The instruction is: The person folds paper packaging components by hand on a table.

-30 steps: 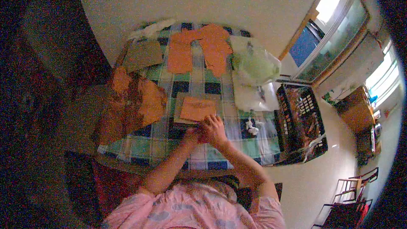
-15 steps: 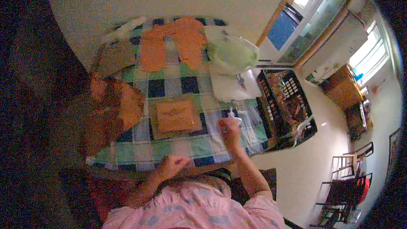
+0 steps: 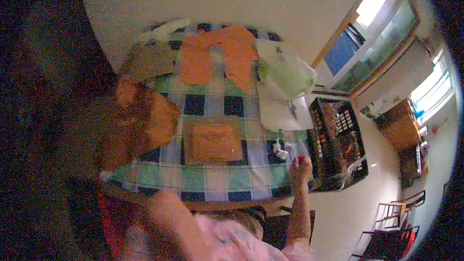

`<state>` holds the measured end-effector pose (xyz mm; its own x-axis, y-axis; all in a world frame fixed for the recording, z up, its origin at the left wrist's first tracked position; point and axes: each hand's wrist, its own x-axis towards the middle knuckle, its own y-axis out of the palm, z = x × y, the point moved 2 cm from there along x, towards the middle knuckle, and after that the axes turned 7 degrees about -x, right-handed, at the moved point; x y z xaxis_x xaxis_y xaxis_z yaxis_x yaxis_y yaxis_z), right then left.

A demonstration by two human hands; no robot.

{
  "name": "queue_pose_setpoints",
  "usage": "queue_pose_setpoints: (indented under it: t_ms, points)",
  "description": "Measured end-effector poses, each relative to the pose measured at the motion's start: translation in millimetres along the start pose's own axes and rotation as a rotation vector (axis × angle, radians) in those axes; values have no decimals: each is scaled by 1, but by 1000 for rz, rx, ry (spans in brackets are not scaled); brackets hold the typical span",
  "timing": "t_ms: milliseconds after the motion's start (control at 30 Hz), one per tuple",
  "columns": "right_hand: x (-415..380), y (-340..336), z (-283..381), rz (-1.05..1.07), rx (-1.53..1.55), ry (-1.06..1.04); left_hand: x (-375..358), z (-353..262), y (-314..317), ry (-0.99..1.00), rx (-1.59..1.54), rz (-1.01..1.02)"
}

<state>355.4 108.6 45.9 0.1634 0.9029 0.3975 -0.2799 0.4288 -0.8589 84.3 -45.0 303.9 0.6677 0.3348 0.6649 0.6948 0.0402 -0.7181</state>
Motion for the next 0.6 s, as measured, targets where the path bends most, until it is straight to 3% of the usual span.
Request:
queue_pose_setpoints:
  t_ms: [100, 267, 300, 333, 367, 600]
  points:
    - [1, 4, -4, 24, 40, 163, 1, 0, 1, -19, 12, 8]
    - [5, -5, -1, 111, 140, 139, 4, -2, 8, -41, 44, 25]
    - [3, 9, -18, 48, 62, 119, 5, -3, 10, -46, 52, 25]
    - [6, 20, -34, 117, 99, 136, 6, -3, 10, -46, 60, 24]
    - [7, 20, -35, 97, -87, 75, 7, -3, 12, -51, 65, 21]
    - [15, 1, -13, 230, -22, 153, -7, -6, 20, -115, 99, 60]
